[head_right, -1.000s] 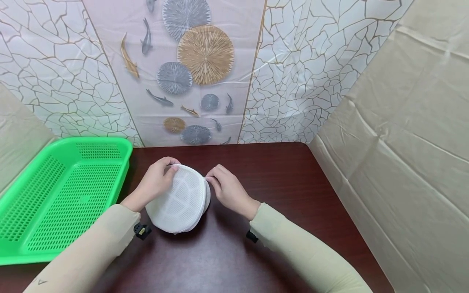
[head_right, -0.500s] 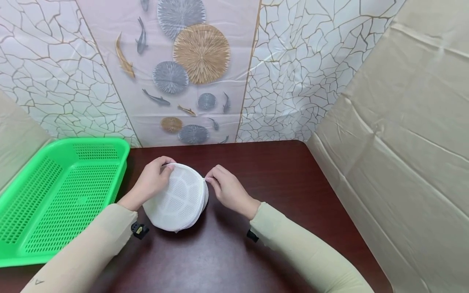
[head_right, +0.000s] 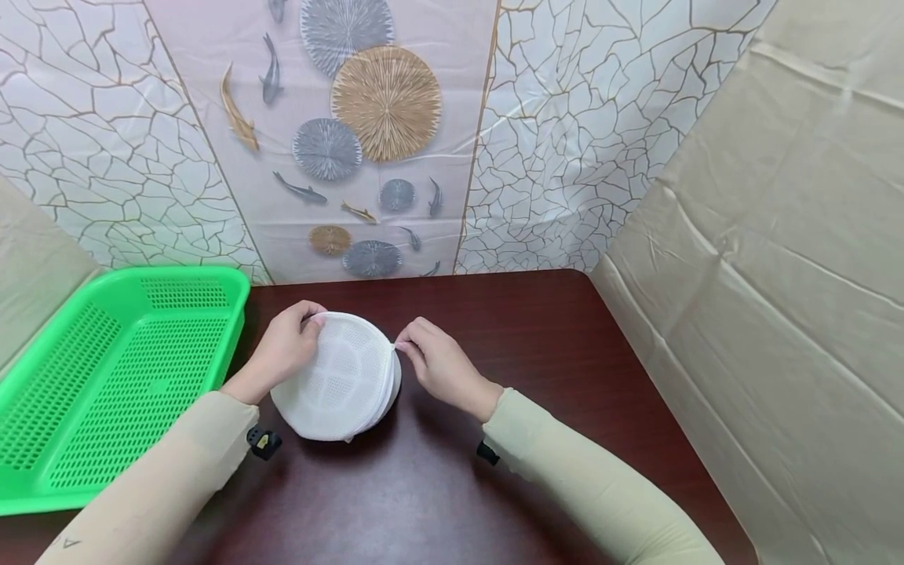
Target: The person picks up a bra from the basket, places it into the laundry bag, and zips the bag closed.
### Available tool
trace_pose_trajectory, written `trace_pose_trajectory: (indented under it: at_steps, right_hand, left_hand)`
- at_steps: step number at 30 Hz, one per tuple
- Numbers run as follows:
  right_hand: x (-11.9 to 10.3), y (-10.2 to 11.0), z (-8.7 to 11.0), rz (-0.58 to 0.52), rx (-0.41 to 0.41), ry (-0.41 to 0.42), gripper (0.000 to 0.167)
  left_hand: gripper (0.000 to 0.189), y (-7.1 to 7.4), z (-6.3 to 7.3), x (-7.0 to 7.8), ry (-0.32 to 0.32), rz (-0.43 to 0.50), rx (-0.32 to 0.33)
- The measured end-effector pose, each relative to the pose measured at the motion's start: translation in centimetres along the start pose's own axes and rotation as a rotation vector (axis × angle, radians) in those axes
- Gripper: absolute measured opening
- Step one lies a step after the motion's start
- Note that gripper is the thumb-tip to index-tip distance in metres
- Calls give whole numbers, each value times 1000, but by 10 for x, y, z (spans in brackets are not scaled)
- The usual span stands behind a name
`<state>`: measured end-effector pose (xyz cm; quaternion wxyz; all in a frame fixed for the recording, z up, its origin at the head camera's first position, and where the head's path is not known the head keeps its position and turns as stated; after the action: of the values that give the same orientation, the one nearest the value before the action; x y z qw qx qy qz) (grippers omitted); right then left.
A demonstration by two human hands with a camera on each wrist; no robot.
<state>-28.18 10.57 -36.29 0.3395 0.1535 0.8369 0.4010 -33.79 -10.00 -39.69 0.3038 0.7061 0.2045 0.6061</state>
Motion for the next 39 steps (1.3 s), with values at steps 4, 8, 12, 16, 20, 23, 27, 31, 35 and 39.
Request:
trace_pose_trajectory:
  at_steps: [4,8,12,16,20,23,27,31,35,39]
  right_hand:
    - [2,1,1,1,-1,-3,6]
    - [2,2,1,5,1,-4,5]
    - [2,3,0,0,10,-3,5]
    - [2,3,0,-6,19,-4,5]
    - [3,3,0,-6,14,-10,5]
    - [4,2,0,-5,9,-13,6]
    - [4,3,-1,-7,13,-13,6]
    - [3,3,-1,-8,17,-8,4]
    - [3,2,-1,-9,8,-5,4]
    - [3,1,-2,-15,-1,-4,6]
  left_hand:
    - [18,3,0,-6,22,12,12]
    - [18,4,0,-5,9,16,17]
    - [18,5,0,0,-9,17,34]
    - [20,6,1,4,-28,33,50]
    - [23,6,2,12,-78,46,71]
    - [26,5,4,25,-154,13,95]
    - [30,0,10,52,-301,-61,111]
    - [34,-13,17,78,-449,-119,56]
    - [35,-28,22,94,-545,-177,-33]
    - [33,-39,24,99,-578,-247,-92]
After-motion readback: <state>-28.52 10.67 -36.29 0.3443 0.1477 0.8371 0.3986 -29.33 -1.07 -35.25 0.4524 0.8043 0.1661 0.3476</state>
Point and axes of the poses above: each hand's wrist, its own z-axis away from the middle knuckle, its own y-axis out of the back of the hand, x = y × z, the point moved 10 cm from there along -z, towards the middle knuckle, and after that the axes turned 6 degrees about -x, right-handed, at the moved point
